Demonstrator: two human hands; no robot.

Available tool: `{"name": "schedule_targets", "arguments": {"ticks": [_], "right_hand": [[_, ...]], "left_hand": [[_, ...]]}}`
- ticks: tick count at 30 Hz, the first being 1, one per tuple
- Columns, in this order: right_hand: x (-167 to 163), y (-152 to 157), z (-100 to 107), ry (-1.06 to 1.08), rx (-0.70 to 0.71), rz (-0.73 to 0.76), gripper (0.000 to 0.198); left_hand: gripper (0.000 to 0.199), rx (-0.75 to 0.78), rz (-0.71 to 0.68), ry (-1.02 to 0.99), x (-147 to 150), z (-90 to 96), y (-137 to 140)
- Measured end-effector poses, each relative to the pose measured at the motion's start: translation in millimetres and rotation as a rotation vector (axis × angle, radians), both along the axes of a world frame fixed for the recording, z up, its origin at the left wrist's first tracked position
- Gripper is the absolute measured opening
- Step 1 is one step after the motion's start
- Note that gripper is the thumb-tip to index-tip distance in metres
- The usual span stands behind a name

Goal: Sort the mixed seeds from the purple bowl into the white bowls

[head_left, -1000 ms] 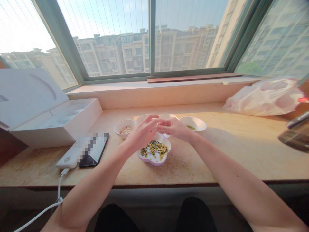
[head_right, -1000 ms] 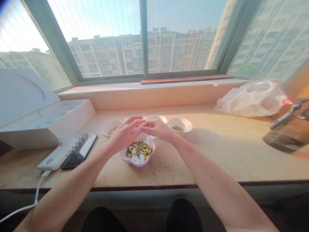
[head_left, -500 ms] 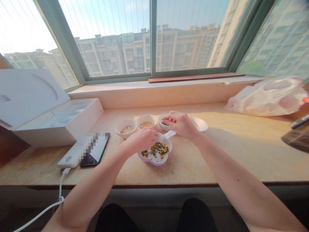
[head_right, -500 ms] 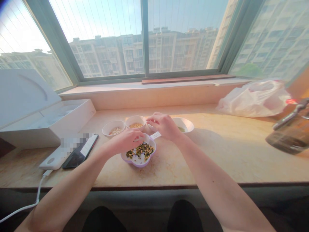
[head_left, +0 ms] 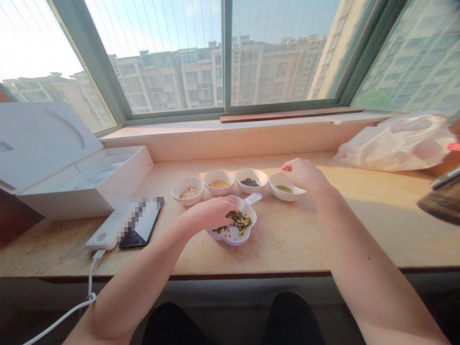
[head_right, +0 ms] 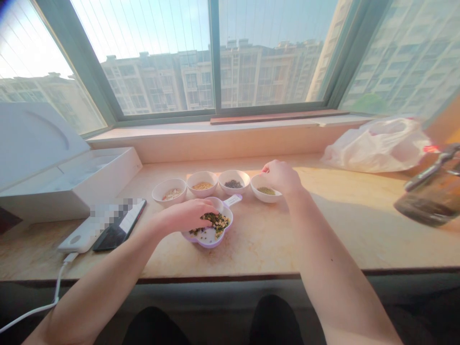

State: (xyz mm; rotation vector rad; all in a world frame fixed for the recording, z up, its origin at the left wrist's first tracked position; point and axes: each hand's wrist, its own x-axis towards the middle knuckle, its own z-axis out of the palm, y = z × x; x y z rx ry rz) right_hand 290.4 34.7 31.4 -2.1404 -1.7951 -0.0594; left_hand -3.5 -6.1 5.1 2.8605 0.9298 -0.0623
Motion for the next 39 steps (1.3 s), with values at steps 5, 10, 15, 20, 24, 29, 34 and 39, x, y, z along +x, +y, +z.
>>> {"name": "schedule_targets", "arguments": {"ticks": [5,10,15,20,24,29,34,39], "right_hand": [[5.8,1.5,0.1,0.019,-0.207,-0.068,0.021],[6.0,3.3,-1.7,0.015,-0.289,-0.075,0.022],[8.6,6.1,-6.6,0.014,-0.284,-0.054,0.021],[12.9,10.7,-14.1,0.013,-0.237,-0.026,0.022],[11.9,11.3,-15.3,0.016,-0.198,-0.017,0.027],[6.1,8.0,-11.9,0.015,-0.201,-0.017,0.028],[0.7,5.0,-9.2,0.029,-0.195,-0.020,0.035],[-2.7,3.0,-8.0,0.037,-0.166,-0.008,0.035]], "left_hand": [[0.021,0.002,0.071,-0.045,6.8,-4.0,0.3],[0.031,0.004,0.088,-0.107,12.6,-5.1,-1.4],[0.037,0.001,0.064,-0.150,11.4,-8.0,-1.1],[0.051,-0.019,0.032,-0.192,8.8,-9.8,1.4],[0.055,-0.026,0.031,-0.210,6.9,-7.4,2.9],[0.060,-0.005,0.046,-0.187,6.0,-0.4,-1.9],[0.060,0.004,0.060,-0.153,5.6,1.7,-3.5],[0.060,0.033,0.071,-0.162,3.1,3.3,-2.0]]}}
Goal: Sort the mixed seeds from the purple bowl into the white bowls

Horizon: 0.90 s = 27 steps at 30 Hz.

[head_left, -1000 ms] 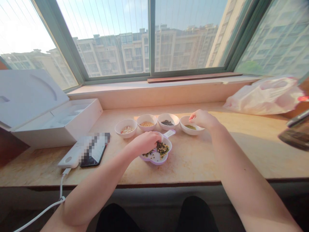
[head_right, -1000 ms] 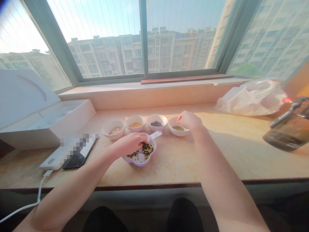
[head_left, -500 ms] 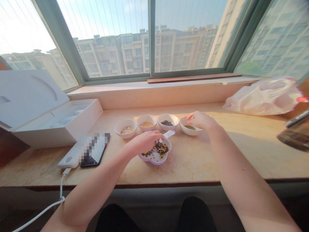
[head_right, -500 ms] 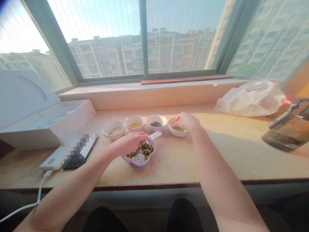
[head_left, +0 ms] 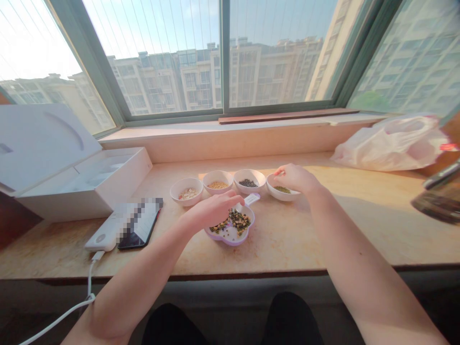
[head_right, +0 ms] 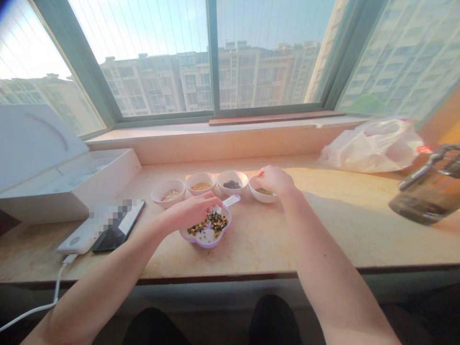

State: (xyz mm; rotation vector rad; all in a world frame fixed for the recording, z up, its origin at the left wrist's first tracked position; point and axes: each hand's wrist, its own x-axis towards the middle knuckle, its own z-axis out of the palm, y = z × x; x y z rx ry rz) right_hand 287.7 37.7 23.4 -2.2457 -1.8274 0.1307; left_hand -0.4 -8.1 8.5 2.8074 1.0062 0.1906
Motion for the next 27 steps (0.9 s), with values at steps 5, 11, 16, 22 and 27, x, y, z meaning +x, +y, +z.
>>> {"name": "schedule_targets", "arguments": {"ticks": [5,11,16,22,27], "right_hand": [[-3.4,-0.8,-0.3,0.017,0.146,0.070,0.032],[-23.3,-3.9,-0.3,0.260,0.365,0.341,0.028],[-49.3,-20.4,0.4,0.641,0.084,0.608,0.035],[-67.9,-31.2,-3.7,0.874,-0.274,0.804,0.036],[-73.1,-29.7,-11.1,0.893,-0.297,0.830,0.040]], "left_hand": [[0.055,0.060,0.004,-0.057,-2.4,1.3,0.2],[0.052,0.154,-0.008,-0.219,-2.7,-1.5,1.7],[0.057,0.191,-0.010,-0.333,-3.3,-0.3,0.9],[0.040,0.210,-0.044,-0.440,-3.4,-2.6,3.0],[0.035,0.223,-0.024,-0.378,-1.9,-3.8,1.8]]}}
